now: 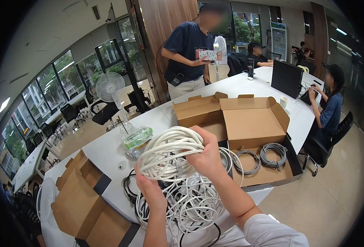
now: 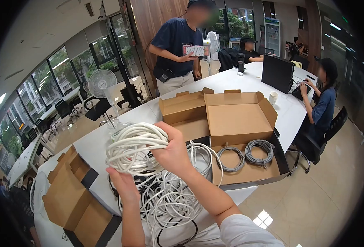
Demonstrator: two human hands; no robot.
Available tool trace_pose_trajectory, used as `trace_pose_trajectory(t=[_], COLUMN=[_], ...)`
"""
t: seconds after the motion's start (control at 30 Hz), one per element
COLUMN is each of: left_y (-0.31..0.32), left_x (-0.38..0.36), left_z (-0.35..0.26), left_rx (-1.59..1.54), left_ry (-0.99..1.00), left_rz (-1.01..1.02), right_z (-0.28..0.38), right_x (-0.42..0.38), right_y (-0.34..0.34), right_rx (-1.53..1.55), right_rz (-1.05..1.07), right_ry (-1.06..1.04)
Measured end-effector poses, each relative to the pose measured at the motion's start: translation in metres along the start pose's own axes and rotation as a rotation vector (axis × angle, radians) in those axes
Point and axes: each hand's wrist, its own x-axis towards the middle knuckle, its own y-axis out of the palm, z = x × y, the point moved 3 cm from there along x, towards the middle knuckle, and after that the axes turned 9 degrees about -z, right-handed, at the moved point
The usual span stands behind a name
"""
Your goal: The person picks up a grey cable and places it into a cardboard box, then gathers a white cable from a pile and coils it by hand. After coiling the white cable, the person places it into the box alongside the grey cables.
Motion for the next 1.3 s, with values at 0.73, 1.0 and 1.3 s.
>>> trace_pose_trajectory(t=[0.73,1.0,1.3], left_y=[0.015,0.014,0.017], left_x=[0.001,-0.007,-0.015], left_z=[-0.03,-0.035,-0.042], left_rx=[0.095,-0.183,-0.483], left_ry=[-0.229,-0.314,-0.312], left_rz=[0.322,0.519,0.937], right_z=[-0.014,-0.047,-0.053], right_x=[0.011,0.008,-0.011], right_y=[-0.001,0.027,0.041], right_rx=[0.065,0.437,0.556], right_rz=[0.071,0.313,0.541], right_ry=[0.188,0.744,0.851])
